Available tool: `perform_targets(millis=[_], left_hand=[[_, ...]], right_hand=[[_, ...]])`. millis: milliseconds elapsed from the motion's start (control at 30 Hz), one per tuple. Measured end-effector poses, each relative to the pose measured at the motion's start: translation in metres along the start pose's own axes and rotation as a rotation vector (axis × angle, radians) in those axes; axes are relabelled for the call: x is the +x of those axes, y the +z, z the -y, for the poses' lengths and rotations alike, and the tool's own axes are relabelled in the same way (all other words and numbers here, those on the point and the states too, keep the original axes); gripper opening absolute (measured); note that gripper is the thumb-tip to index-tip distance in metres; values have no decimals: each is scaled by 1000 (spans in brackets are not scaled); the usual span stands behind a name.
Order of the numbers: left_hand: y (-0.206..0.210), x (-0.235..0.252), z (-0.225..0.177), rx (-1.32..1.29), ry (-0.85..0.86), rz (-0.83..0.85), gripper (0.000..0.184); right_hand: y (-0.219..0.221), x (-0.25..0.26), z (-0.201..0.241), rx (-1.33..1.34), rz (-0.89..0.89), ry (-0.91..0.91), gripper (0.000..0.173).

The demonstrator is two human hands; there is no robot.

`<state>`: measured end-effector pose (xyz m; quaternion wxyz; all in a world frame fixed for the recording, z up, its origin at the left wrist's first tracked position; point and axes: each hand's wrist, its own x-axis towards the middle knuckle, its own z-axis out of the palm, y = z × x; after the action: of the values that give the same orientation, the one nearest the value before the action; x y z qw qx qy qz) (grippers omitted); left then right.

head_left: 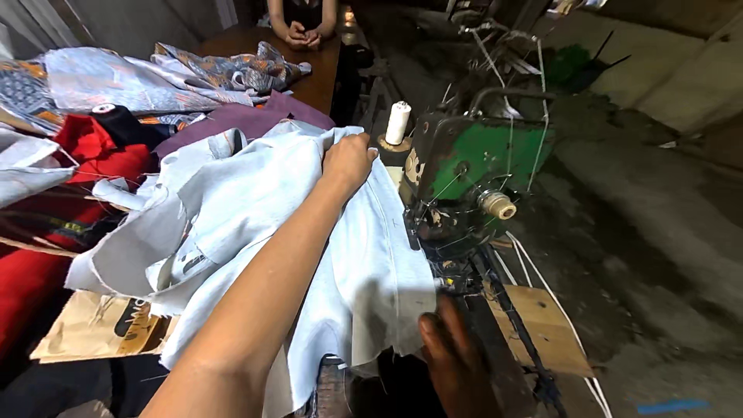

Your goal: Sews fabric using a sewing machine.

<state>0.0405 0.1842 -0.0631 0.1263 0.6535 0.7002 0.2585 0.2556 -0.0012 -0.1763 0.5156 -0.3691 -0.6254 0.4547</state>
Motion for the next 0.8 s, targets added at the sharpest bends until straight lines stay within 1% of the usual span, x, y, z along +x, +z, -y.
perform_targets(millis=[67, 100, 167, 200, 233, 300, 333, 400, 433, 500, 567, 633, 700, 767, 800], left_hand=[[0, 3, 2, -13, 33, 6, 33], [1, 4, 4, -12, 43, 11, 33], [0, 8, 6, 9, 67, 16, 33], [0, 8, 6, 34, 81, 14, 32], [0, 8, 5, 72, 101, 3, 32], [-3, 4, 0, 151, 137, -72, 29], [-5, -2, -5, 167, 137, -118, 29], [-17, -23, -22, 168, 94, -155, 34], [-24, -36, -32, 158, 83, -133, 34], [-33, -64, -47, 108, 94, -15, 33], [-33, -90, -54, 59, 103, 130, 30], [-27, -112, -60, 38, 49, 222, 33], [-7, -121, -52, -9, 32, 177, 40], [14, -122, -29, -74, 127, 51, 48], [18, -119, -16, -125, 187, 11, 48]], right_hand=[[-2, 3, -4, -139, -80, -185, 42], [-1, 5, -4, -172, -83, -260, 42], [2, 10, -2, -221, -47, -353, 48], [2, 11, -1, -234, -7, -363, 47], [1, 12, 2, -244, 32, -350, 45], [-1, 14, 8, -288, 67, -281, 43], [-3, 14, 11, -318, 85, -248, 43], [-8, 15, 15, -396, 110, -250, 42], [-8, 15, 17, -430, 101, -256, 41], [-8, 14, 24, -468, 96, -242, 40], [-6, 15, 30, -469, 89, -219, 38], [-4, 17, 34, -436, 95, -193, 38], [-4, 17, 34, -361, 108, -166, 37], [-5, 18, 33, -288, 120, -148, 36], [-6, 19, 32, -271, 117, -145, 36]])
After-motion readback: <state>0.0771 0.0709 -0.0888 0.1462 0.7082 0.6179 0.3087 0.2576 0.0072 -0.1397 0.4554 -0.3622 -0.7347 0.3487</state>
